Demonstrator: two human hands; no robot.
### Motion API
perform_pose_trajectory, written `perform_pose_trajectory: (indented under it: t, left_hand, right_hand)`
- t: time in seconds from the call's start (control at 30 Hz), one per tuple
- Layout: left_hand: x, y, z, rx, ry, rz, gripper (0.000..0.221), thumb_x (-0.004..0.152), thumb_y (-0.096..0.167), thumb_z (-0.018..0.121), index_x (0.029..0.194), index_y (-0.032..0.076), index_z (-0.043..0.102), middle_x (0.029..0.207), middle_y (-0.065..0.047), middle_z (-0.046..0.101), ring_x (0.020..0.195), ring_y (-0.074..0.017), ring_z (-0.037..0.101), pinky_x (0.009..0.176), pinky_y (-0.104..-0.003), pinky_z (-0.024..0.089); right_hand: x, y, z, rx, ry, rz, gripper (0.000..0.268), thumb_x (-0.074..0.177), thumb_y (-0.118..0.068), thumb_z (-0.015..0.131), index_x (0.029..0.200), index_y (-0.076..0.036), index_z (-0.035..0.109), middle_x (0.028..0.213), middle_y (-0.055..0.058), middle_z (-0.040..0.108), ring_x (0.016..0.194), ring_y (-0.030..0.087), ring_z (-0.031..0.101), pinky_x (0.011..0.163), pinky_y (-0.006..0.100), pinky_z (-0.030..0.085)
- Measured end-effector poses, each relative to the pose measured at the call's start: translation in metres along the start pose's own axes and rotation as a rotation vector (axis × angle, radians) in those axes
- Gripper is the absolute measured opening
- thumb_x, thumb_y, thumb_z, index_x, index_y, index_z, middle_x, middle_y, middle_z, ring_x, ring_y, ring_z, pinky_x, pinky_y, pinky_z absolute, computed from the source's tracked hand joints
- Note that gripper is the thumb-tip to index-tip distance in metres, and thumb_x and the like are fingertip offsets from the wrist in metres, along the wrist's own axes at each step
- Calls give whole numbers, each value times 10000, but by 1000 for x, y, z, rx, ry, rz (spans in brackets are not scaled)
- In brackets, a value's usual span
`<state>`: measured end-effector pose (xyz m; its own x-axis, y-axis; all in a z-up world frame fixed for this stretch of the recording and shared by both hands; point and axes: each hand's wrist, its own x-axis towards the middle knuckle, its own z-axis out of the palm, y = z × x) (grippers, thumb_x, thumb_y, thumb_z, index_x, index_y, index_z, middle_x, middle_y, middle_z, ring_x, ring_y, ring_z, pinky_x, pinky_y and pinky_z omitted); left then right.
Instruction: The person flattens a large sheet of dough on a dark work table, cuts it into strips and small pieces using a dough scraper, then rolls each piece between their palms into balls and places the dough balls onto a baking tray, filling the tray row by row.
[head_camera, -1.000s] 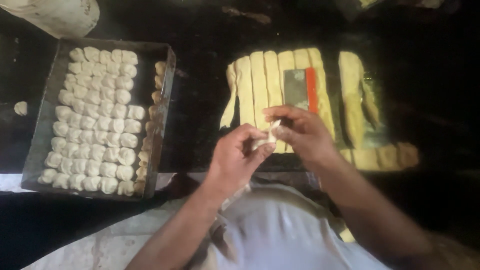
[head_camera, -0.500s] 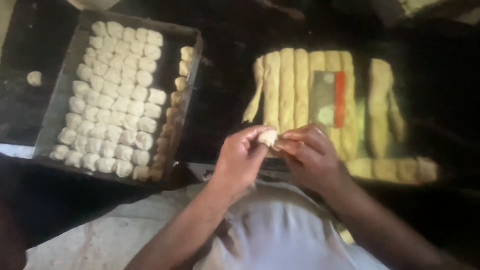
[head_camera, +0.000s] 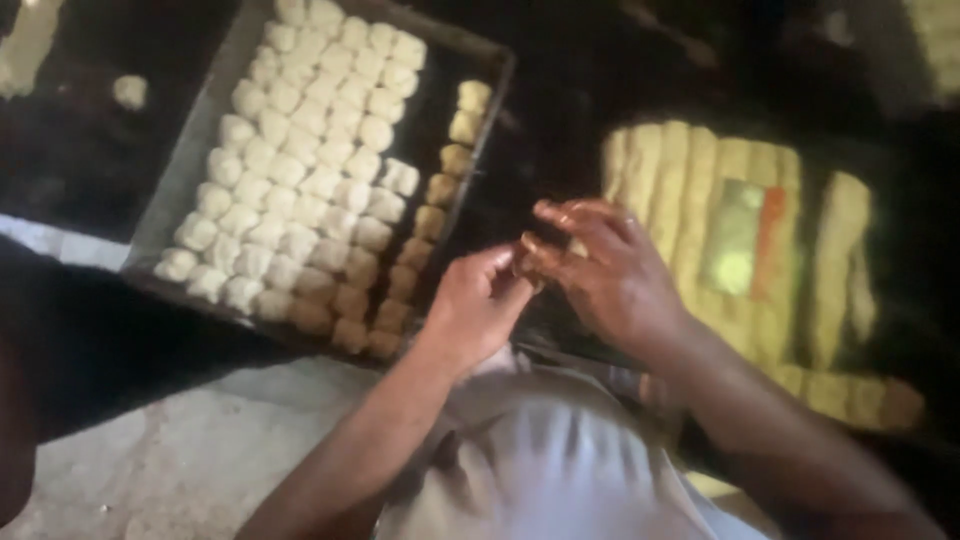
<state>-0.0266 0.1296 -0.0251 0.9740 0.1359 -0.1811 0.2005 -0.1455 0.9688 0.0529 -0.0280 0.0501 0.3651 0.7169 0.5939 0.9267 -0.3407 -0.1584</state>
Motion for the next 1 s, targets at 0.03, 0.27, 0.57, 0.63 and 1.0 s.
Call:
perform_pose_trajectory:
  t: [0.03,0.27,0.57,0.63,1.0]
  left_hand:
    - [2,-8,-10,-8,16,-7,299,949,83,665,1225,4,750,895,-84,732,782,-119,653,720,-273,537]
    - [1,-30,-88,-91,277,162,707,876,69,689,1502,47,362,1253,-91,669,1001,-166,677,807,-286,562]
    - [25,-37,-143,528,451,408,433,842,29,741,1264,30,642,1288,-134,666,1152,-343,597,1008,-436,498]
    - [40,-33,-146,646,447,451,379,828,25,736,1203,29,683,1279,-124,670,1147,-347,585,1019,-446,483]
    - [89,-25,-137,1077,122,477,154,823,37,694,964,64,750,1228,-57,723,1073,-332,599,942,-427,478]
  right_hand:
    - [-1,4,13,11,-9,-13,313,736,-91,763,1048,-74,750,1139,151,696,980,373,655,831,448,540]
    - [80,47,111,531,-565,588,222,895,-229,757,1089,-122,766,1027,74,787,936,202,762,846,365,592]
    - [112,51,198,-34,-528,410,151,976,-282,732,1094,-207,791,929,102,768,816,276,715,764,432,562]
    - [114,42,176,-104,-365,271,134,973,-238,728,1083,-215,801,940,96,771,825,296,712,740,444,563]
    - [-47,73,0,103,-162,514,191,1058,-202,672,1212,-115,745,1191,86,762,1057,206,742,890,328,586]
